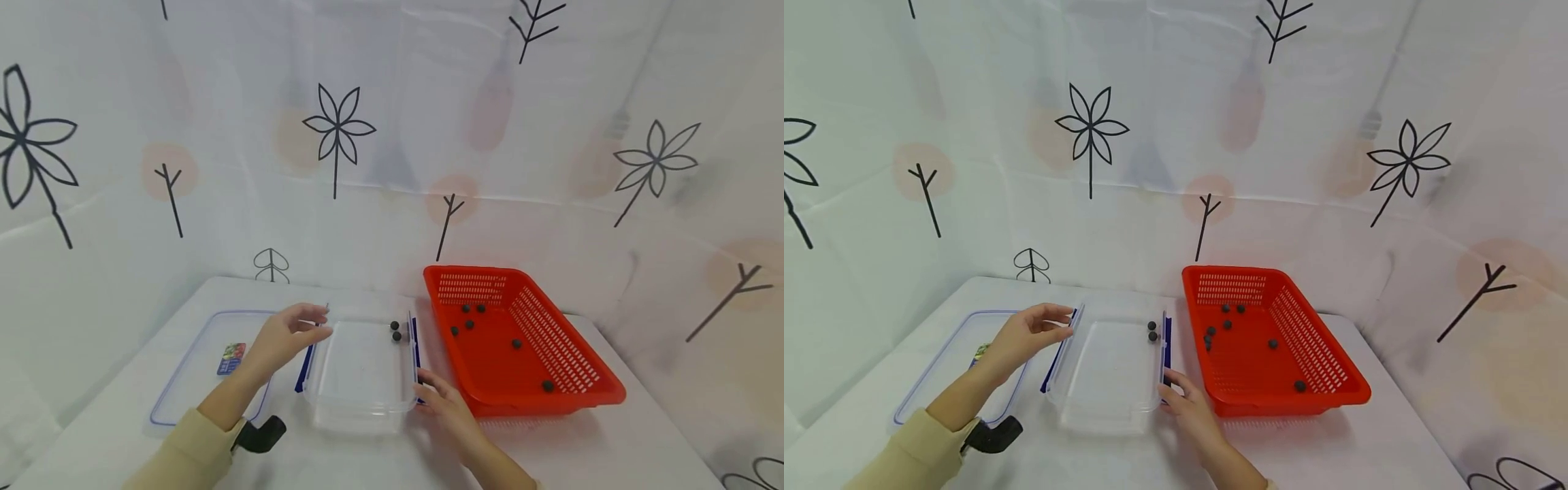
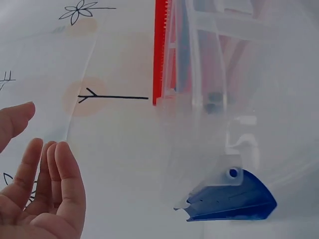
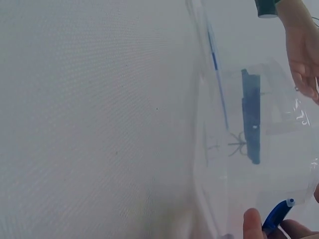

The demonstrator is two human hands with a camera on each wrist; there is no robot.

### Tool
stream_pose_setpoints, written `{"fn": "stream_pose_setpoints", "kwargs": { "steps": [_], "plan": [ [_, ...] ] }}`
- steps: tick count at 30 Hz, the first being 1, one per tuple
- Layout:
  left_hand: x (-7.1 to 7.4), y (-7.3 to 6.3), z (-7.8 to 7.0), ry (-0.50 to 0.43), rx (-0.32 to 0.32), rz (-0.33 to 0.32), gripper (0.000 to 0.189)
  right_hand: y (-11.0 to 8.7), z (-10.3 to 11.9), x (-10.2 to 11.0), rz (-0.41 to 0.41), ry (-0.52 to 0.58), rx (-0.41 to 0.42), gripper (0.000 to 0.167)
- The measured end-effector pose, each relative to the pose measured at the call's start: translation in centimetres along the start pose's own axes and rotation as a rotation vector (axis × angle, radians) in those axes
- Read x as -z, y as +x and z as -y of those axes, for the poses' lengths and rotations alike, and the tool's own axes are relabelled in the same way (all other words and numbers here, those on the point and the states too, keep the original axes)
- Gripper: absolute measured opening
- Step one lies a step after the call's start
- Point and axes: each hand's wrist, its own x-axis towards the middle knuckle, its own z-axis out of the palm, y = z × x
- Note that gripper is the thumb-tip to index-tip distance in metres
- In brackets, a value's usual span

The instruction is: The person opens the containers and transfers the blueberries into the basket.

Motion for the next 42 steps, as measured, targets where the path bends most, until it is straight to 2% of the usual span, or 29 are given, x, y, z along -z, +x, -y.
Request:
{"fn": "stream_pose_setpoints", "kwargs": {
  "steps": [4, 8, 18, 22, 27, 33, 37, 42],
  "plan": [
    [-0.2, 1.3, -0.6, -0.017, -0.062, 0.044, 0.043, 0.1, 0.0, 0.0, -0.001, -0.008, -0.026, 0.055],
    [-0.9, 2.6, -1.2, -0.047, -0.080, 0.068, 0.042, 0.1, 0.1, -0.1, 0.001, -0.010, -0.023, 0.059],
    [-3.4, 5.8, -2.9, -0.112, -0.046, 0.137, 0.040, -0.1, -0.1, -0.1, 0.000, 0.001, 0.015, 0.055],
    [-4.6, 7.5, -3.1, -0.114, -0.039, 0.175, 0.037, -0.1, -0.3, -0.1, -0.001, 0.003, 0.014, 0.056],
    [-6.5, 9.8, -2.9, -0.060, -0.027, 0.214, 0.031, 0.1, -0.4, 0.1, 0.003, 0.013, 0.018, 0.055],
    [-8.5, 12.2, -1.9, 0.043, -0.067, 0.304, 0.027, 0.1, -0.2, 0.3, -0.016, 0.010, -0.026, 0.056],
    [-9.2, 13.0, -1.1, 0.075, -0.056, 0.344, 0.028, 0.1, -0.1, -0.1, -0.026, 0.000, -0.068, 0.054],
    [-10.2, 13.6, 0.1, 0.168, -0.002, 0.365, 0.029, -0.1, -0.1, -0.4, -0.023, 0.008, -0.082, 0.054]
  ]
}}
